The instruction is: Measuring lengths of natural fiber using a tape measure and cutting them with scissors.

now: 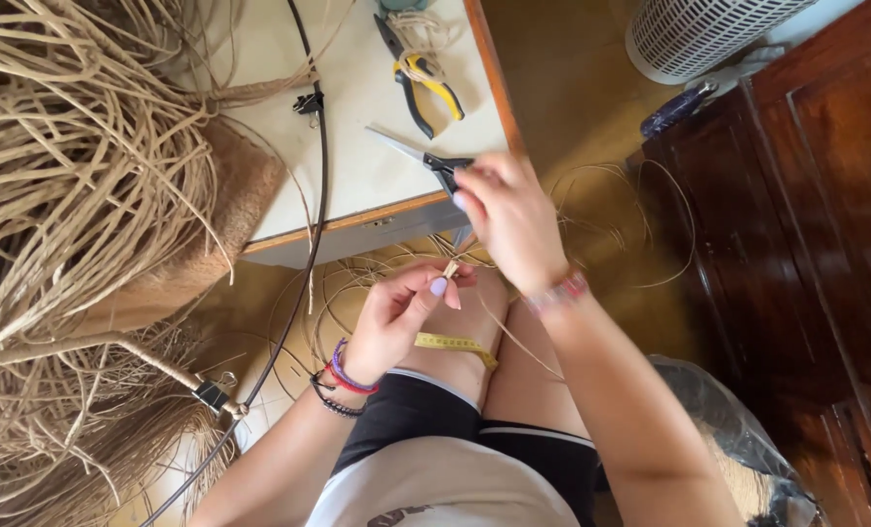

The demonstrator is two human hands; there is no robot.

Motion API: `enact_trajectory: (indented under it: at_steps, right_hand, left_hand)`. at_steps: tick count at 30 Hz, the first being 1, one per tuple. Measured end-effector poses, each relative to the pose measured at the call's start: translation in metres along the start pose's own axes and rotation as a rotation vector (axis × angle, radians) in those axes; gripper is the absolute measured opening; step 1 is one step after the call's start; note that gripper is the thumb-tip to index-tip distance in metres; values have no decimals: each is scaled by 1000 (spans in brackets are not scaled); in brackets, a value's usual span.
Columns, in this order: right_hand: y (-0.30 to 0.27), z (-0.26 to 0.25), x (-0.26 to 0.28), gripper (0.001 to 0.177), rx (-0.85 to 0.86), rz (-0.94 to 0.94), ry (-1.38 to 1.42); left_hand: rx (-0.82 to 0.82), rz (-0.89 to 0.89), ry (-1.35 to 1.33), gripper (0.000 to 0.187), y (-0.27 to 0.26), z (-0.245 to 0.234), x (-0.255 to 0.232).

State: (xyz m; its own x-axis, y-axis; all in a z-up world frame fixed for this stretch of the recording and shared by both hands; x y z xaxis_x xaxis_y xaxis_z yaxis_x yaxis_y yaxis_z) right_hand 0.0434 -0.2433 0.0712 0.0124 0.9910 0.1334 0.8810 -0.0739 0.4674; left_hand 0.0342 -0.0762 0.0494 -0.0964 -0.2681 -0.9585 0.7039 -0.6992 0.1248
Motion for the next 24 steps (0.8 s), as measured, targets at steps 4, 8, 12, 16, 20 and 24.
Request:
enact_trajectory:
  at_steps: [4, 8, 12, 16, 20, 24]
  right_hand:
    - [-55, -30, 6, 22, 306, 160, 658]
    - [-129, -9, -6, 27, 411, 468, 780]
    - [-162, -11, 8, 35, 213, 748, 1005]
    - [-164, -10, 11, 44, 138, 674, 1237]
    - [-163, -28, 13, 52, 128, 641, 1354]
    - [-161, -44, 12, 54, 144, 616, 1276]
  left_hand:
    - [-31, 28, 4, 30, 8, 5, -7]
    - [-94, 72, 26, 27, 14, 21, -3]
    - [-301, -9, -164, 27, 7, 48, 24]
    - [-307, -80, -238, 29, 0, 78, 24]
    - [-304, -136, -401, 28, -9, 96, 22]
    - [-231, -75, -380, 29, -10, 105, 24]
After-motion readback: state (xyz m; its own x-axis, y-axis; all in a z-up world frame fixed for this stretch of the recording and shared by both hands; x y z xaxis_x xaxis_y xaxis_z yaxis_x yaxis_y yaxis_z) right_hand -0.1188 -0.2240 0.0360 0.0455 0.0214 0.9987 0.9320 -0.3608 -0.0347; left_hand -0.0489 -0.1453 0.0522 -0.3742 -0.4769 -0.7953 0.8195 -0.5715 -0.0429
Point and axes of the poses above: each hand's wrist, its own y-axis towards the middle knuckle, its own z-axis out of the palm, x = y × z, the point moved 5 cm from there along y, towards the middle knuckle, and after that the axes turned 10 degrees about -y, right-handed, at the moved point
